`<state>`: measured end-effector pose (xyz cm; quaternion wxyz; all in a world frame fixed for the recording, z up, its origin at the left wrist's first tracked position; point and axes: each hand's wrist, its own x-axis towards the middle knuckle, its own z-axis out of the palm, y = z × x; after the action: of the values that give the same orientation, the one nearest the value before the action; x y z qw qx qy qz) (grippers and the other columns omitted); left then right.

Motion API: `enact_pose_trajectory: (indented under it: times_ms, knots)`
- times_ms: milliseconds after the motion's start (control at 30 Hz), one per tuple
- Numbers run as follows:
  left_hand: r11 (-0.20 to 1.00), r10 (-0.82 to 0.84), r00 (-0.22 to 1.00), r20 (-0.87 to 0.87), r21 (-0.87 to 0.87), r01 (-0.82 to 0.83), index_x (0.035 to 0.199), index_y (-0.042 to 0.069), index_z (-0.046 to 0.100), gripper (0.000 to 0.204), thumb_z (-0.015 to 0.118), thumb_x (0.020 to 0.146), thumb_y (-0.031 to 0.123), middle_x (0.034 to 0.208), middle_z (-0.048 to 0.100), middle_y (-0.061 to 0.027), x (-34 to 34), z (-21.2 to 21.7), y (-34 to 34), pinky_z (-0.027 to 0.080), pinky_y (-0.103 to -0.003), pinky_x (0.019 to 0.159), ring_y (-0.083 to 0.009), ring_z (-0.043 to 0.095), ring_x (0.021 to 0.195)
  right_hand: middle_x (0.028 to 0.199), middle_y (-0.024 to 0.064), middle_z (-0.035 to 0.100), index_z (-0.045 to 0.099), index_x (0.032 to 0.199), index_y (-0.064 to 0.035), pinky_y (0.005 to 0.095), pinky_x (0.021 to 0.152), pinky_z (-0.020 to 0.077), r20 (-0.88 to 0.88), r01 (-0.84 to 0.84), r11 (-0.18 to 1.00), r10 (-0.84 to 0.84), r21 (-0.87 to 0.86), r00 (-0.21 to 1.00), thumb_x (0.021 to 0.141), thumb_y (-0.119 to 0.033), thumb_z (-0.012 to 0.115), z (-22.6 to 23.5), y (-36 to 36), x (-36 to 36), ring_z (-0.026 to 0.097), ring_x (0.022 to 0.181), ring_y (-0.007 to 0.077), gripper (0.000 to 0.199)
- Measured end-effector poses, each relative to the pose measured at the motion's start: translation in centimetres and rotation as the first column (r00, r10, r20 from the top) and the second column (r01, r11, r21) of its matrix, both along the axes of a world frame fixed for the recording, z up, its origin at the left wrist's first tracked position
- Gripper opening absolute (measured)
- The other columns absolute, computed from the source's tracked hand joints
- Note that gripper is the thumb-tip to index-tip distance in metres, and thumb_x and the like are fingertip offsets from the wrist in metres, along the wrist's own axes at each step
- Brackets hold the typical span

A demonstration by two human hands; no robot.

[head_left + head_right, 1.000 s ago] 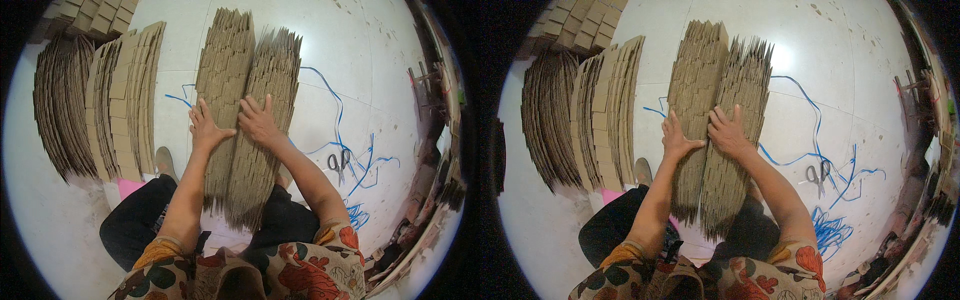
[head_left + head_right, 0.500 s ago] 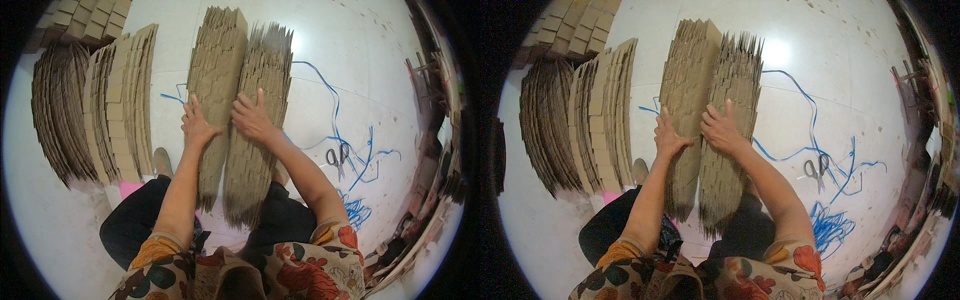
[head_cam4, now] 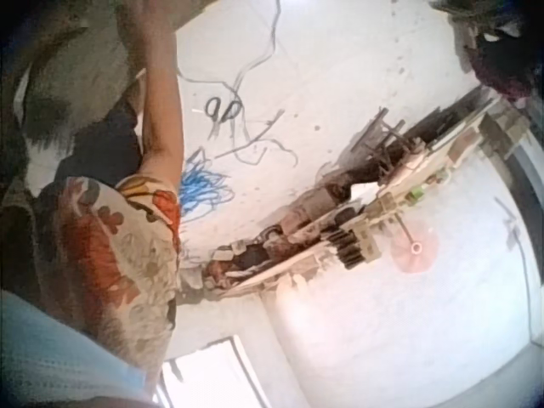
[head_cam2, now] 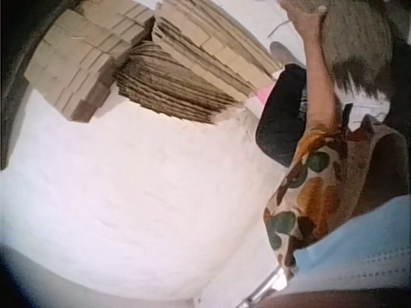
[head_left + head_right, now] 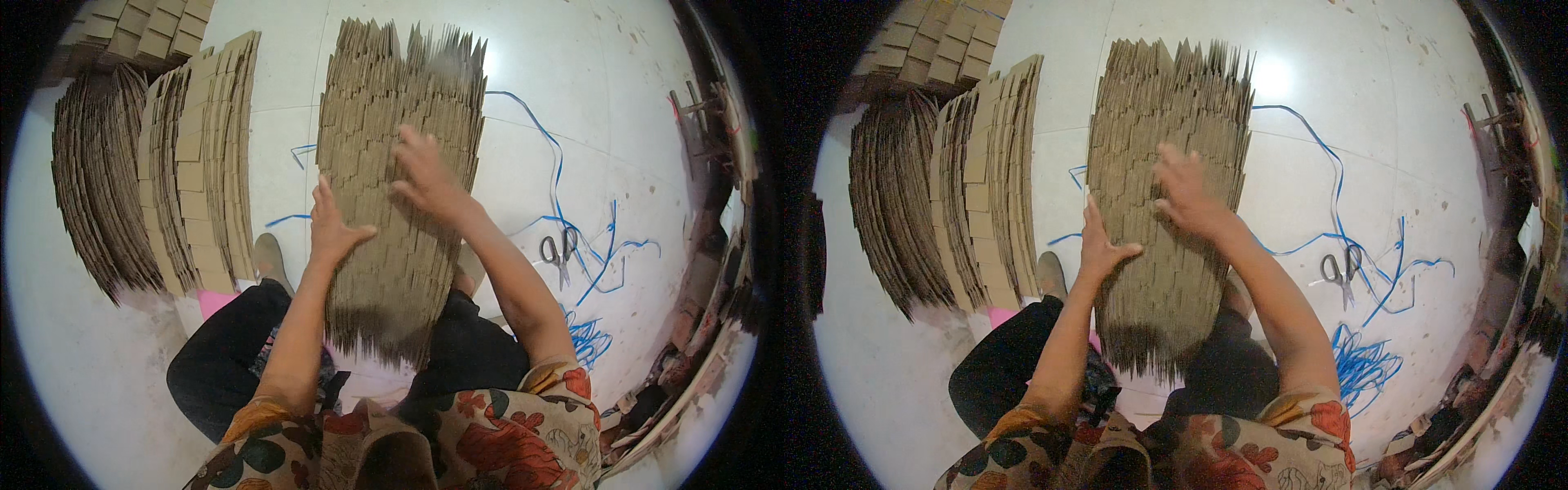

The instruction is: The person sits on the floor and bundles stacks of corrugated cardboard using blue plastic straps. They wrap the straps around the stacks, tie knots, and cut the excess with scissors. The person then moves the finished bundles aside and repeats the process with new stacks.

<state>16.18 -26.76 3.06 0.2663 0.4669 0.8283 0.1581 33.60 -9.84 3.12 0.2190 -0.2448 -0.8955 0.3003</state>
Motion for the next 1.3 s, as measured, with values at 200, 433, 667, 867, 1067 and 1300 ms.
enact_pose_trajectory:
  times_ms: [200, 433, 667, 867, 1067, 1300]
  knots:
    - [0.864, 0.476, 0.659, 0.582, -0.170, -0.474, 0.143, 0.000, 0.012, 0.115, 0.083, 0.058, 0.030, 0.135, 0.040, -0.0218, -5.4, -0.1, -1.7, 0.037, -0.036, 0.099, -0.0286, 0.045, 0.120, 0.139, 0.0263, 0.031, 0.024, 0.139, 0.0004, 0.0455, 0.104, 0.0272, 0.240, 0.574, 0.611, -0.542, -0.545, 0.805, 0.068, -0.044, 0.073, -3.1, -1.2, 10.2, 0.031, 0.129, 0.0390, 0.097]
    - [0.917, 0.397, 0.573, 0.717, -0.287, -0.276, 0.134, 0.000, 0.034, 0.098, 0.084, 0.056, 0.031, 0.121, 0.052, -0.0147, -6.2, -3.5, -2.3, 0.041, -0.038, 0.095, -0.0262, 0.053, 0.109, 0.134, 0.0227, 0.038, 0.016, 0.141, 0.0002, 0.0393, 0.099, 0.0367, 0.189, 0.231, 0.129, -0.275, -0.964, 0.943, 0.059, -0.035, 0.079, -5.2, -6.7, 8.6, 0.041, 0.122, 0.0315, 0.109]
    - [0.907, 0.420, 0.560, 0.714, -0.303, -0.293, 0.130, -0.003, 0.036, 0.097, 0.084, 0.051, 0.027, 0.114, 0.056, -0.0157, -5.3, -2.4, -1.4, 0.044, -0.039, 0.092, -0.0284, 0.056, 0.104, 0.131, 0.0163, 0.042, 0.019, 0.139, -0.0015, 0.0385, 0.101, 0.0352, 0.011, 0.064, 0.177, -0.291, -0.982, 0.957, 0.058, -0.024, 0.081, -5.8, -7.3, 6.4, 0.043, 0.119, 0.0284, 0.105]
    - [0.896, 0.435, 0.591, 0.679, -0.259, -0.362, 0.126, -0.006, 0.040, 0.091, 0.081, 0.049, 0.020, 0.111, 0.057, -0.0164, -5.7, 3.3, -3.6, 0.043, -0.038, 0.092, -0.0283, 0.057, 0.102, 0.128, 0.0224, 0.045, 0.003, 0.142, 0.0001, 0.0371, 0.101, 0.0343, 0.014, 0.092, 0.308, -0.245, -0.947, 0.969, 0.060, -0.026, 0.078, -1.0, -8.6, 5.7, 0.046, 0.118, 0.0304, 0.115]
    - [0.900, 0.376, 0.751, 0.543, -0.019, -0.436, 0.116, -0.005, 0.047, 0.080, 0.081, 0.050, 0.025, 0.104, 0.059, -0.0133, -7.9, 12.1, -2.2, 0.048, -0.036, 0.081, -0.0250, 0.061, 0.091, 0.130, 0.0254, 0.044, 0.003, 0.142, -0.0010, 0.0387, 0.100, 0.0366, -0.068, 0.024, 0.490, -0.169, -0.871, 0.983, 0.058, -0.030, 0.080, 6.9, -5.5, 3.1, 0.048, 0.117, 0.0323, 0.118]
    - [0.754, 0.027, 0.944, 0.329, 0.613, -0.235, 0.115, -0.003, 0.050, 0.072, 0.079, 0.058, 0.030, 0.105, 0.060, -0.0104, -11.2, 21.5, 6.0, 0.045, -0.035, 0.085, -0.0215, 0.059, 0.094, 0.100, 0.0125, 0.060, 0.051, 0.114, -0.0018, 0.0363, 0.083, 0.0473, -0.477, -0.103, 0.921, -0.098, -0.377, 0.874, 0.068, -0.033, 0.074, 18.9, 5.7, -0.4, 0.059, 0.091, 0.0235, 0.060]
